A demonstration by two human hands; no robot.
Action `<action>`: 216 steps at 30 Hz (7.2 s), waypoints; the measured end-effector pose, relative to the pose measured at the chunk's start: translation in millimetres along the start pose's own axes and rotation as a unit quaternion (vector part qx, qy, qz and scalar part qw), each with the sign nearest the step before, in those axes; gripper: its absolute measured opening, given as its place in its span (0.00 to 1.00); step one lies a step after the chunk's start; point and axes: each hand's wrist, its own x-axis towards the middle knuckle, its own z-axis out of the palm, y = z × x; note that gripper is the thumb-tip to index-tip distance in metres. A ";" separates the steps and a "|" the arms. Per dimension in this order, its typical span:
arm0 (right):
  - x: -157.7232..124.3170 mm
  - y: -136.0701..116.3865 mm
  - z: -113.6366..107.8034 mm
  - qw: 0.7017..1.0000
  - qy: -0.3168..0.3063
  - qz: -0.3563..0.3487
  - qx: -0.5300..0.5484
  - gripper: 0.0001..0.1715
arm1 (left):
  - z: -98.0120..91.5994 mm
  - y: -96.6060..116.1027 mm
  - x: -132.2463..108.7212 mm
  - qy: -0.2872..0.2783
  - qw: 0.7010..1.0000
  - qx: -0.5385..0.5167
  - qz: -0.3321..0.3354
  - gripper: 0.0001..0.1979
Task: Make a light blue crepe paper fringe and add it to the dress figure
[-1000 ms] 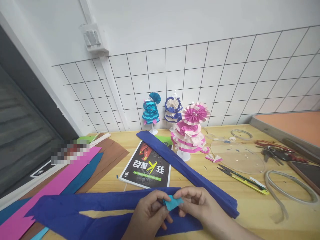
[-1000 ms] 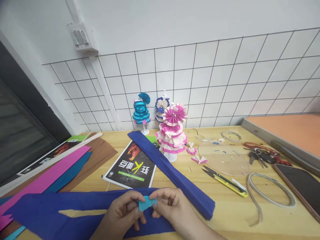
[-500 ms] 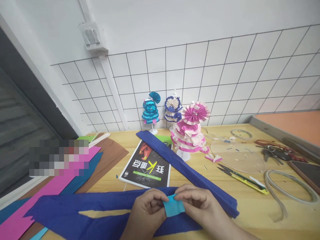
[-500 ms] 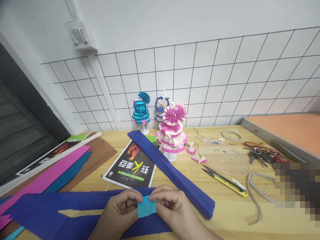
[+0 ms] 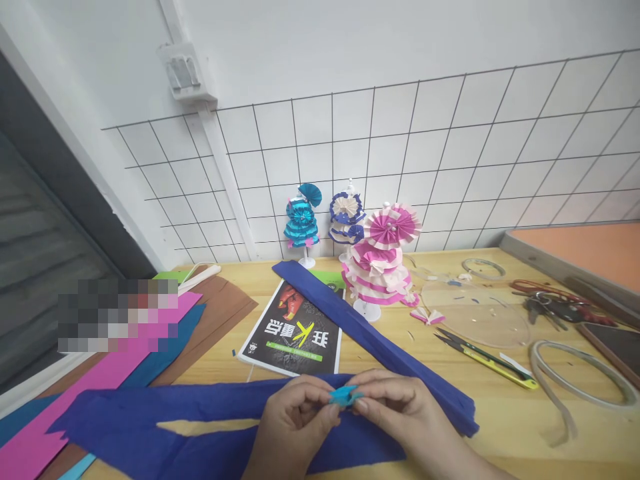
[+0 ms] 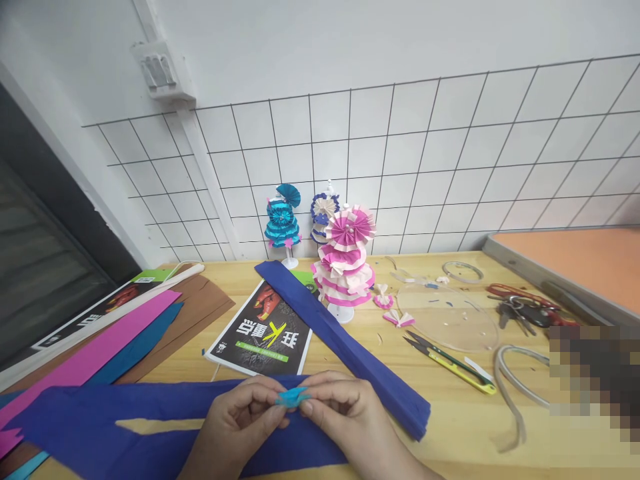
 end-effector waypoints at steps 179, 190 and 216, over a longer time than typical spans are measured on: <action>-4.0 3.0 3.2 0.979 -0.029 -0.055 -0.192 0.09 | -3.4 6.7 -0.6 -0.052 0.960 0.276 -0.019 0.04; -8.1 9.3 9.9 0.963 -0.083 -0.064 -0.250 0.08 | 3.4 11.2 -4.0 -0.063 0.981 0.176 -0.045 0.06; -9.9 -2.5 13.4 0.988 -0.101 0.039 -0.113 0.13 | -3.7 -4.0 6.6 -0.023 0.983 -0.004 -0.184 0.17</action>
